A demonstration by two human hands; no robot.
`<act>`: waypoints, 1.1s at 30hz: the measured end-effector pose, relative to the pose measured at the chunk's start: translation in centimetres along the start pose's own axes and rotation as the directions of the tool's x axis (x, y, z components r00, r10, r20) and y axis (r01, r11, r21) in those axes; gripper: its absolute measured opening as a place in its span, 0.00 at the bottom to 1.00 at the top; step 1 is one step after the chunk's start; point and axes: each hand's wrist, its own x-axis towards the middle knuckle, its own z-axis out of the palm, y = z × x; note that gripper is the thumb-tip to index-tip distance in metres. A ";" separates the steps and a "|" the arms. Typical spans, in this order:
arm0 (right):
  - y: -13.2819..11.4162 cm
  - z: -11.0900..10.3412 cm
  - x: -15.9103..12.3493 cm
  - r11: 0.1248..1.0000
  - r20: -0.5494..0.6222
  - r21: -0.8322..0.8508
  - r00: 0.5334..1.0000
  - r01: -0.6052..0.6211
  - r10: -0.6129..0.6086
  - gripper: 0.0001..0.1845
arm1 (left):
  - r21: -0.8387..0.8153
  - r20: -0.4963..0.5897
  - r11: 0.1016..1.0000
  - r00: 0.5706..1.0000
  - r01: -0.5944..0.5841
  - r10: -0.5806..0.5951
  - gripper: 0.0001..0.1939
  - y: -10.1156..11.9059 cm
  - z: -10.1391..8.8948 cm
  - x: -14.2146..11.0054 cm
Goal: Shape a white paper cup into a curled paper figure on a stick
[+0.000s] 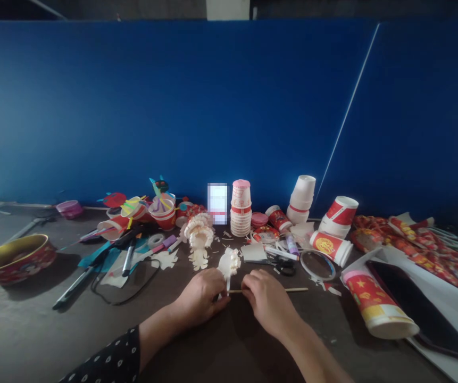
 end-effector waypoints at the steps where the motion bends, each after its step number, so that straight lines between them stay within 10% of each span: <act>1: 0.1 0.1 0.0 1.000 0.003 -0.001 1.000 -0.008 0.008 0.09 | 0.018 0.005 1.000 1.000 -0.002 0.002 0.06 0.1 0.0 0.0; 33: 0.1 0.1 0.1 0.997 0.093 0.075 0.995 0.032 -0.039 0.09 | -0.009 0.109 1.000 0.994 -0.011 0.012 0.05 0.3 -1.9 0.5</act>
